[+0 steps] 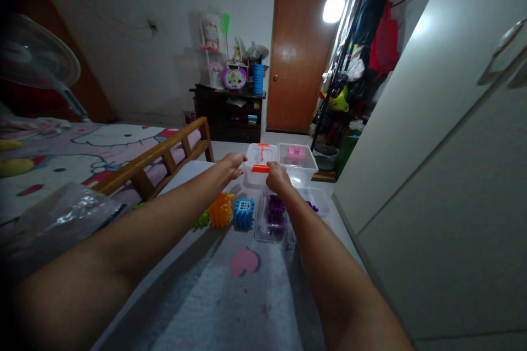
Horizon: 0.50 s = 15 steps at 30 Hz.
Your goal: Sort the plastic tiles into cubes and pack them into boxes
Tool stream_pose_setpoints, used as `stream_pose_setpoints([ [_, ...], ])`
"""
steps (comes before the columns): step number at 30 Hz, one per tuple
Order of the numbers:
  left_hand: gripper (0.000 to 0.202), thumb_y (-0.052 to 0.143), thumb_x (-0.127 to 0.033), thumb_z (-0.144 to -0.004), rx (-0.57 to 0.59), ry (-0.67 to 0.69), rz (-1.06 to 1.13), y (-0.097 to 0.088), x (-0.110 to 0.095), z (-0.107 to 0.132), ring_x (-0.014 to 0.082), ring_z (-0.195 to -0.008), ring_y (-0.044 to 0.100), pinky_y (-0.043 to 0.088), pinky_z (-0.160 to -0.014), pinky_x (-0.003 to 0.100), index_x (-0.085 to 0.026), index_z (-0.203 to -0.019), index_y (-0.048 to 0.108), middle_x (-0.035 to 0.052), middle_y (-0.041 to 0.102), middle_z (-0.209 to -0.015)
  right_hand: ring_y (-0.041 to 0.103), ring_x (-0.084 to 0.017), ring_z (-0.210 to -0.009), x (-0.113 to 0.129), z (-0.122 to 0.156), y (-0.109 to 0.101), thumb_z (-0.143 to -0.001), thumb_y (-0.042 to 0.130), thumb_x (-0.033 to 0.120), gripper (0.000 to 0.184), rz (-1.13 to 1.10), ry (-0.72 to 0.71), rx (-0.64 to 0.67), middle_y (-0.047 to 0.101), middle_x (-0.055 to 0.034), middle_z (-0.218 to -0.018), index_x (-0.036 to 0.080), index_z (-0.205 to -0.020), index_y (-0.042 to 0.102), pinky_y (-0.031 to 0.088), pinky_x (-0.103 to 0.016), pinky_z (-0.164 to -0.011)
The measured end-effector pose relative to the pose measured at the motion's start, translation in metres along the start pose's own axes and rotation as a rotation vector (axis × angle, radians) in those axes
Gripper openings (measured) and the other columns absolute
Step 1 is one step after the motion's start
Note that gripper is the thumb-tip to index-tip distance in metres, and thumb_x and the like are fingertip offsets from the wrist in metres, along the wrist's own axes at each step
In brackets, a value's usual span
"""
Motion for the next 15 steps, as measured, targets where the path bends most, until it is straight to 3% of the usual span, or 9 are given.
stream_pose_setpoints([
  [3,0.039,0.061,-0.036,-0.094,-0.009,-0.083,-0.008,0.009,0.009,-0.012,0.0241,-0.108,0.062,0.055,-0.089,0.045,-0.017,-0.127,0.057,0.0103,0.060,-0.127,0.052,-0.025,-0.130,-0.005,-0.010,0.006,-0.072,0.049,-0.006,0.066,0.019,-0.006,0.008,0.061,-0.0143,-0.137,0.014,-0.134,0.057,0.036,-0.037,-0.112],
  [7,0.037,0.062,-0.035,-0.094,-0.064,-0.144,-0.040,0.014,0.014,-0.024,0.0240,-0.108,0.062,0.055,-0.089,0.045,-0.018,-0.126,0.058,0.0104,0.060,-0.127,0.057,-0.026,-0.124,-0.009,-0.016,0.013,-0.073,0.049,-0.004,0.058,0.035,-0.011,0.025,0.067,-0.0137,-0.127,0.014,-0.126,0.064,0.040,-0.034,-0.108],
  [15,0.038,0.061,-0.036,-0.094,-0.073,-0.162,-0.003,0.012,0.015,-0.036,0.0238,-0.107,0.062,0.055,-0.089,0.045,-0.016,-0.127,0.057,0.0108,0.060,-0.126,0.058,-0.027,-0.121,-0.010,-0.015,0.016,-0.074,0.049,-0.003,0.055,0.034,-0.024,0.016,0.067,-0.0153,-0.124,0.014,-0.125,0.063,0.041,-0.036,-0.106],
])
Point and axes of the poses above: each hand's wrist, its own z-axis away from the middle knuckle, its own y-axis out of the palm, x = y × z, the point moved 2 cm from there along -z, towards the middle knuckle
